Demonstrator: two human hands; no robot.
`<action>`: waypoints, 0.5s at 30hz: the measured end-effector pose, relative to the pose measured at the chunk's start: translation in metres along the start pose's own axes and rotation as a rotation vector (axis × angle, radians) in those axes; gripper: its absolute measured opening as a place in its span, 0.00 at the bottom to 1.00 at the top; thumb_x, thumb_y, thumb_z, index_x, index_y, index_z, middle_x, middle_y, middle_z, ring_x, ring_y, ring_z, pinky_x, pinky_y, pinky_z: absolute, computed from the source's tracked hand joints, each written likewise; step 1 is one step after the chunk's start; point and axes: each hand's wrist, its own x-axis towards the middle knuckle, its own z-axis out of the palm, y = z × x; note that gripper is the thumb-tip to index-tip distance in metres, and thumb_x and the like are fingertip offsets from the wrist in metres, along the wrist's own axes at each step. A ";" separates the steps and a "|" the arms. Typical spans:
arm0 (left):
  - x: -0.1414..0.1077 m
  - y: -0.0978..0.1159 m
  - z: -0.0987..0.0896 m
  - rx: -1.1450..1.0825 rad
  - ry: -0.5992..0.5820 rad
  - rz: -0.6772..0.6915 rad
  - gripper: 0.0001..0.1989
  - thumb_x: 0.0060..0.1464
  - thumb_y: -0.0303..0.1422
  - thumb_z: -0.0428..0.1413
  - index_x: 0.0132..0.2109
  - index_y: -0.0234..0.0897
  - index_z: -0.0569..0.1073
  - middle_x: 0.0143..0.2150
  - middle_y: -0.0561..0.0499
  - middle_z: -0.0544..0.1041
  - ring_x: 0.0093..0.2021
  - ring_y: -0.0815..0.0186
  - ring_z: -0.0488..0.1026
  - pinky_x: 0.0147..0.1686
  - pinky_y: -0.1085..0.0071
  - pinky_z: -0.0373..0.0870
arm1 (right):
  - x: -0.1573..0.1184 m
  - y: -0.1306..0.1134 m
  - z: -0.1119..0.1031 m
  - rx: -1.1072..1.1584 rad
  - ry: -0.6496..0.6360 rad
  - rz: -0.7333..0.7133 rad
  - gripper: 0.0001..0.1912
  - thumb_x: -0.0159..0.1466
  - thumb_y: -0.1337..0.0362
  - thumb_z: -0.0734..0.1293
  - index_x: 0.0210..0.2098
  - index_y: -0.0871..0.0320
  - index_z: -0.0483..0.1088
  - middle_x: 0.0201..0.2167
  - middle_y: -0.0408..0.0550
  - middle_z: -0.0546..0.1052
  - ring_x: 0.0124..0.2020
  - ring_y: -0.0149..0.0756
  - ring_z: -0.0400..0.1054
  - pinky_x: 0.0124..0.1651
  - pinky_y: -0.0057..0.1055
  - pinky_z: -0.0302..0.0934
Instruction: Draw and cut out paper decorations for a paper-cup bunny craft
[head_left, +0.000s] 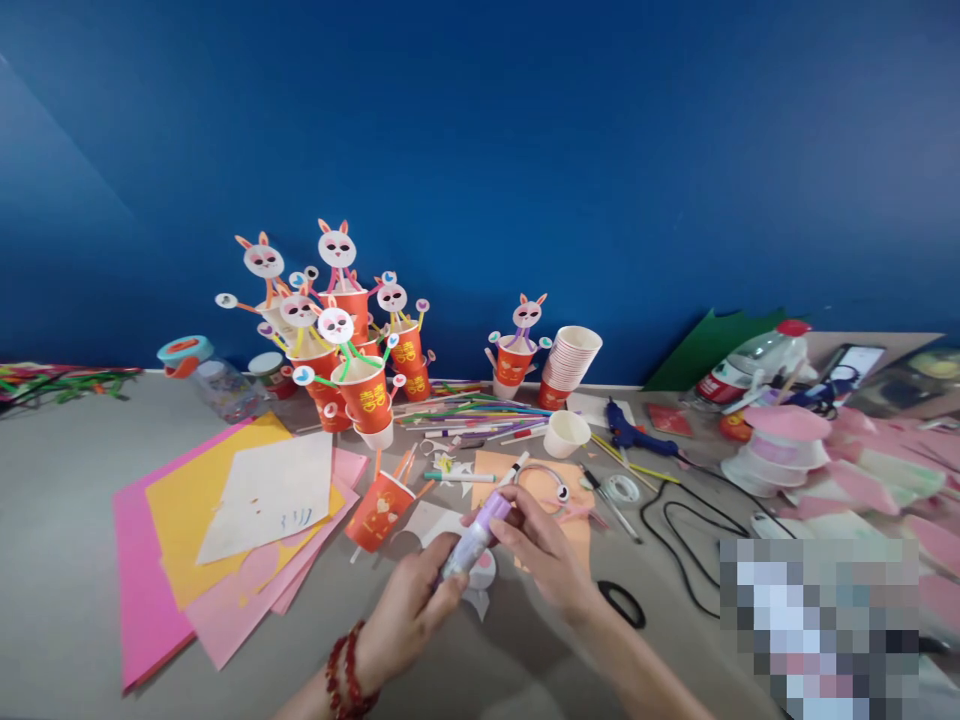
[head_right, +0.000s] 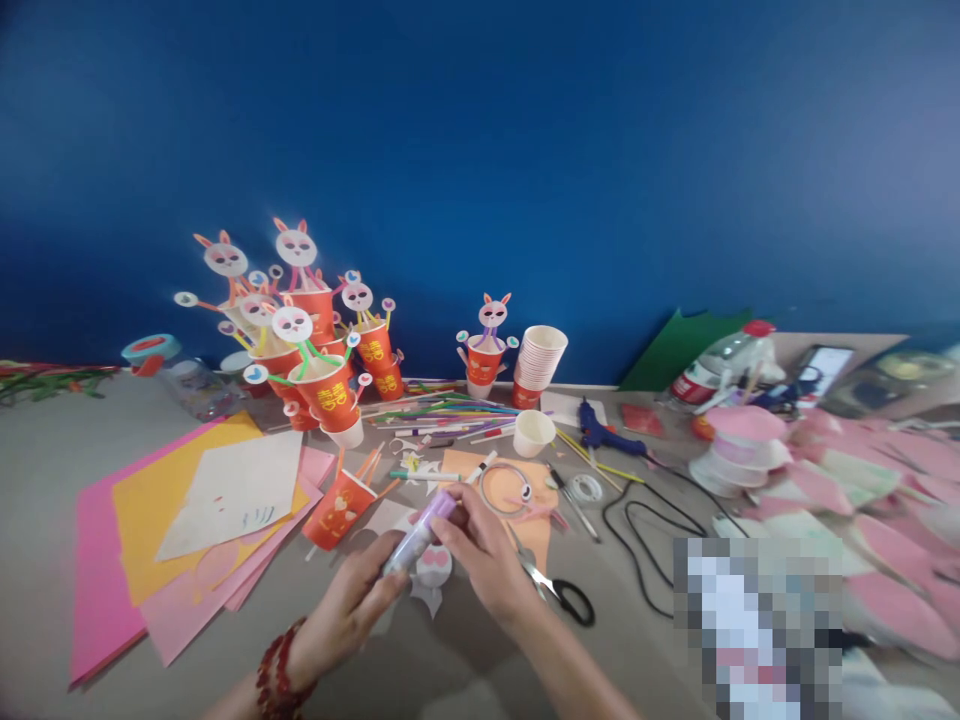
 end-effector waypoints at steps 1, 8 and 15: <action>0.000 -0.001 0.001 0.002 -0.006 0.003 0.11 0.64 0.38 0.46 0.46 0.37 0.68 0.32 0.52 0.71 0.30 0.67 0.65 0.30 0.75 0.61 | -0.001 0.001 0.000 0.003 0.007 -0.003 0.12 0.65 0.54 0.65 0.43 0.52 0.64 0.38 0.47 0.78 0.38 0.40 0.72 0.42 0.35 0.65; 0.002 -0.009 0.009 0.000 -0.030 0.017 0.16 0.65 0.38 0.48 0.57 0.41 0.66 0.46 0.46 0.76 0.44 0.62 0.72 0.44 0.73 0.68 | -0.011 0.003 0.005 -0.020 0.060 -0.074 0.10 0.66 0.55 0.63 0.45 0.52 0.64 0.37 0.47 0.78 0.38 0.39 0.72 0.41 0.34 0.65; 0.001 -0.009 0.009 -0.030 -0.070 0.033 0.22 0.65 0.35 0.48 0.64 0.44 0.57 0.51 0.45 0.73 0.45 0.64 0.73 0.50 0.67 0.69 | -0.009 -0.033 -0.088 -0.526 0.482 -0.239 0.12 0.65 0.55 0.64 0.44 0.52 0.64 0.38 0.49 0.78 0.36 0.41 0.74 0.36 0.33 0.67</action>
